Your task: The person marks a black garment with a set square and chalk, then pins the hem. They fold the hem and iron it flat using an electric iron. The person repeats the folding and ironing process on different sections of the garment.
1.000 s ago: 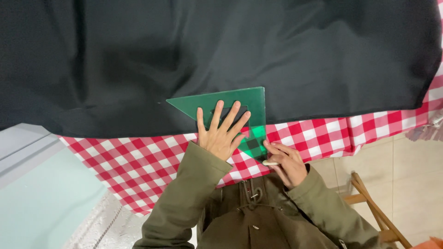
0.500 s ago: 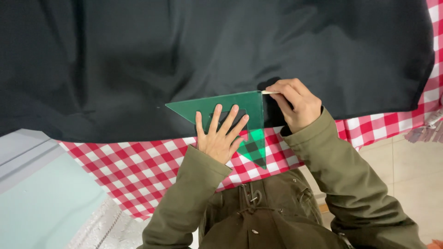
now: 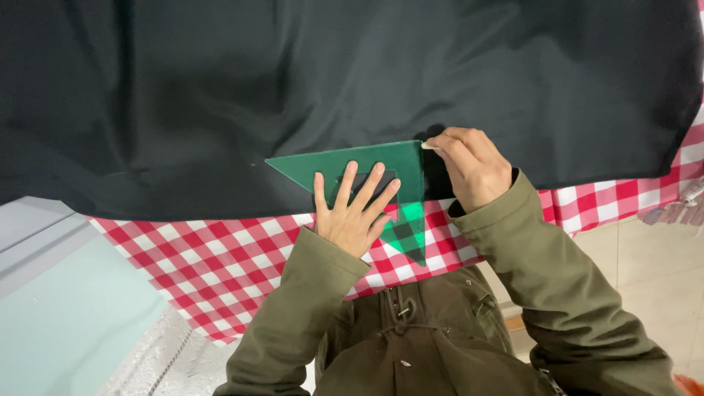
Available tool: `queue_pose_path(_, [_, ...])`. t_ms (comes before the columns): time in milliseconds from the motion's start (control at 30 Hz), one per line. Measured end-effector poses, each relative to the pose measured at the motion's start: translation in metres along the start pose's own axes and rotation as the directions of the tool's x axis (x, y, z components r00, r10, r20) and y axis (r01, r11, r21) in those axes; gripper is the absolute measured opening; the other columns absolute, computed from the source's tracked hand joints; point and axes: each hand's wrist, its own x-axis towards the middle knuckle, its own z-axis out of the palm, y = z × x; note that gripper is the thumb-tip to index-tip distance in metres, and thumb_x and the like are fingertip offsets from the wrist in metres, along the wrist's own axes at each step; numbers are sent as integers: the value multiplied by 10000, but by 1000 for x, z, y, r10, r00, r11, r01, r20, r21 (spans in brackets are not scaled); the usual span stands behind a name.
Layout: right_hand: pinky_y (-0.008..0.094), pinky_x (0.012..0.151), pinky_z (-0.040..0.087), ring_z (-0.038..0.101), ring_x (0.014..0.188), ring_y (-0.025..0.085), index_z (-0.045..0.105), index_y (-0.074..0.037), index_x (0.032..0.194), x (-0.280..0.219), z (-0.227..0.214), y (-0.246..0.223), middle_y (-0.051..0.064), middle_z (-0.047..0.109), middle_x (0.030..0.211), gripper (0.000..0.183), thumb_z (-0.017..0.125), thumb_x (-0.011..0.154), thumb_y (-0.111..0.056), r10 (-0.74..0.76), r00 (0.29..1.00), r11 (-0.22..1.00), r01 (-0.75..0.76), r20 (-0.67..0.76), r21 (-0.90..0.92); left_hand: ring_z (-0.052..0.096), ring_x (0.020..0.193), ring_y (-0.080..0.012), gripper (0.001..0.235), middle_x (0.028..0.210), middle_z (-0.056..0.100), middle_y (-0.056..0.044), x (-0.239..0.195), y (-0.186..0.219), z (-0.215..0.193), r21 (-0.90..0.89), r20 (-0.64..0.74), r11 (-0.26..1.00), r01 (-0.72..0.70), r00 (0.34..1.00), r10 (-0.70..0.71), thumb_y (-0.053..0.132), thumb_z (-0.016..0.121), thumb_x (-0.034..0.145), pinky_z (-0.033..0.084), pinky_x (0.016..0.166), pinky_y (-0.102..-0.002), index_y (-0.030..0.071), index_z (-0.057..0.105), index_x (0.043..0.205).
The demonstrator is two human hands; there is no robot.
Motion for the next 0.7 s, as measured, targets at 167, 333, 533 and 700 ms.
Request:
queue_pose_path(167, [346,834,584,681,984,272,711,11,1113,0,-3,-1,118,670,1110,245,735,894,118,-47,999,997,46,-19,-64,240,1567,-331,647,1702,288,18,1,-1,-1,0,-1,1000,-5,1000,5,478,650,1012,180,1202,-747,327,430,1602])
queue_pose_path(333, [344,832,579,676,979,273,708,11,1132,1,-6,-4,121,666,1117,288,717,878,146,-55,998,996,54,-6,-71,246,1561,-325,649,1696,294,22,2,1,-4,-1,22,1000,7,1000,-7,468,657,1002,185,1196,-747,327,435,1595])
queue_pose_path(533, [365,843,571,672,995,292,702,9,1136,4,-12,-5,132,661,1129,299,695,865,136,-67,998,994,68,16,-81,248,1566,-332,648,1700,290,18,0,0,-2,-10,14,1000,0,1000,0,472,652,1007,181,1200,-748,326,432,1599])
queue_pose_path(700, [363,839,571,675,987,289,702,8,1149,3,-15,-4,136,666,1135,287,697,886,125,-50,999,995,52,15,-89,235,1568,-331,655,1699,289,17,1,1,-2,-9,17,1000,6,1000,-6,478,653,1003,171,1201,-749,328,424,1599])
